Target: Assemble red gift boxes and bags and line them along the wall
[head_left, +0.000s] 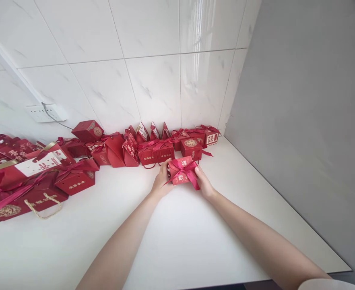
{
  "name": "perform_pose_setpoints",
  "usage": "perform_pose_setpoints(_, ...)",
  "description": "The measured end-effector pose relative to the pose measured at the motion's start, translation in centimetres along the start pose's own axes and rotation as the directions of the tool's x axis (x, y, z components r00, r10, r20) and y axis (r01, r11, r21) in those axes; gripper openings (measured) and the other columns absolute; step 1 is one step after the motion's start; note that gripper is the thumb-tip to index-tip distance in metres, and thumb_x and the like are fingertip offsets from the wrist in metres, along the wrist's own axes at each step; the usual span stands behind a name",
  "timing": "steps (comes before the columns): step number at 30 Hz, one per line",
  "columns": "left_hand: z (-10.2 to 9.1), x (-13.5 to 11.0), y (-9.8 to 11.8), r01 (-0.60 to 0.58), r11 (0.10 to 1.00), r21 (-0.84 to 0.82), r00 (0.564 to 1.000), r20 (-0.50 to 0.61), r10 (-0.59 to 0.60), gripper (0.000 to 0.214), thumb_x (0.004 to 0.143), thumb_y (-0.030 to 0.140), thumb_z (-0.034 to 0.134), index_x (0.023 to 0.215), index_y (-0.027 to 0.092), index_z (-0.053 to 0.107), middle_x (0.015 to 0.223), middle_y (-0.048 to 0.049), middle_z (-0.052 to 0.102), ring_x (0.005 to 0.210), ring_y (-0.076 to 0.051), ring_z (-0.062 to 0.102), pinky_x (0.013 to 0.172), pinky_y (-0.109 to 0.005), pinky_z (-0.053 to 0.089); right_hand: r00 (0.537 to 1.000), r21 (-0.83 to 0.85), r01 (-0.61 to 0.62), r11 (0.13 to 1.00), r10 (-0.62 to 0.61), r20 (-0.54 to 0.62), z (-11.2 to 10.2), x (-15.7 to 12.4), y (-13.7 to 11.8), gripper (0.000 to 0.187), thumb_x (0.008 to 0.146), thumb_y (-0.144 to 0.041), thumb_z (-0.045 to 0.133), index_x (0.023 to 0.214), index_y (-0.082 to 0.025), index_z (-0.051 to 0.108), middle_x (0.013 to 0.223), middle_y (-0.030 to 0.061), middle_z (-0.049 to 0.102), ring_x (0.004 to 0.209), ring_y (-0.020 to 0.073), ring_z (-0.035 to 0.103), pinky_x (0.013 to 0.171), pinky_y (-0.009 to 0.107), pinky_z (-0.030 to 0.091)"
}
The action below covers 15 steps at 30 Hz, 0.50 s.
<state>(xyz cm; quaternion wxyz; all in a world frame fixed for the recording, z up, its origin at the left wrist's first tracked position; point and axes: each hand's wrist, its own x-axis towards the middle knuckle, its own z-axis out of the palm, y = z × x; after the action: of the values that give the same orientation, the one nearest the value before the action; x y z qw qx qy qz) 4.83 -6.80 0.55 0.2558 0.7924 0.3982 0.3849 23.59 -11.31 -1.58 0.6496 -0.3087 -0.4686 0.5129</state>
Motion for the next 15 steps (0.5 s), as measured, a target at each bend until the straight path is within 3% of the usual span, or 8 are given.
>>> perform_pose_setpoints(3, 0.15, 0.24, 0.06, 0.013, 0.999, -0.041, 1.000, -0.001, -0.013, 0.089, 0.067, 0.033, 0.079, 0.143, 0.028, 0.031, 0.141, -0.0123, 0.048, 0.111, -0.027, 0.061, 0.088, -0.040, 0.052, 1.000, 0.016, -0.017, 1.000, 0.017, -0.008, -0.11, 0.17, 0.18, 0.049, 0.095, -0.055, 0.046, 0.138, -0.031, 0.048, 0.145, 0.0015, 0.051, 0.135, 0.0259, 0.045, 0.114, 0.046, 0.035)
perform_pose_setpoints(8, 0.53, 0.67, 0.02, 0.051, 0.990, -0.133, 0.998, -0.015, -0.053, 0.090, 0.061, 0.031, 0.083, 0.139, 0.024, 0.037, 0.135, -0.0127, 0.053, 0.114, -0.031, 0.059, 0.091, -0.041, 0.048, 0.997, -0.096, 0.017, 0.995, -0.025, -0.079, -0.21, 0.13, 0.41, 0.045, 0.094, -0.055, 0.048, 0.132, -0.031, 0.053, 0.143, 0.0012, 0.052, 0.135, 0.0271, 0.044, 0.114, 0.047, 0.035)
perform_pose_setpoints(15, 0.87, 0.55, -0.31, 0.087, 0.968, -0.235, 0.996, -0.009, -0.092, 0.087, 0.058, 0.028, 0.083, 0.135, 0.021, 0.044, 0.133, -0.0133, 0.055, 0.109, -0.035, 0.059, 0.087, -0.041, 0.047, 0.999, -0.055, 0.005, 0.998, -0.007, -0.051, -0.24, -0.25, -0.04, 0.046, 0.095, -0.051, 0.049, 0.136, -0.032, 0.047, 0.144, 0.0019, 0.050, 0.136, 0.0258, 0.043, 0.113, 0.047, 0.037)
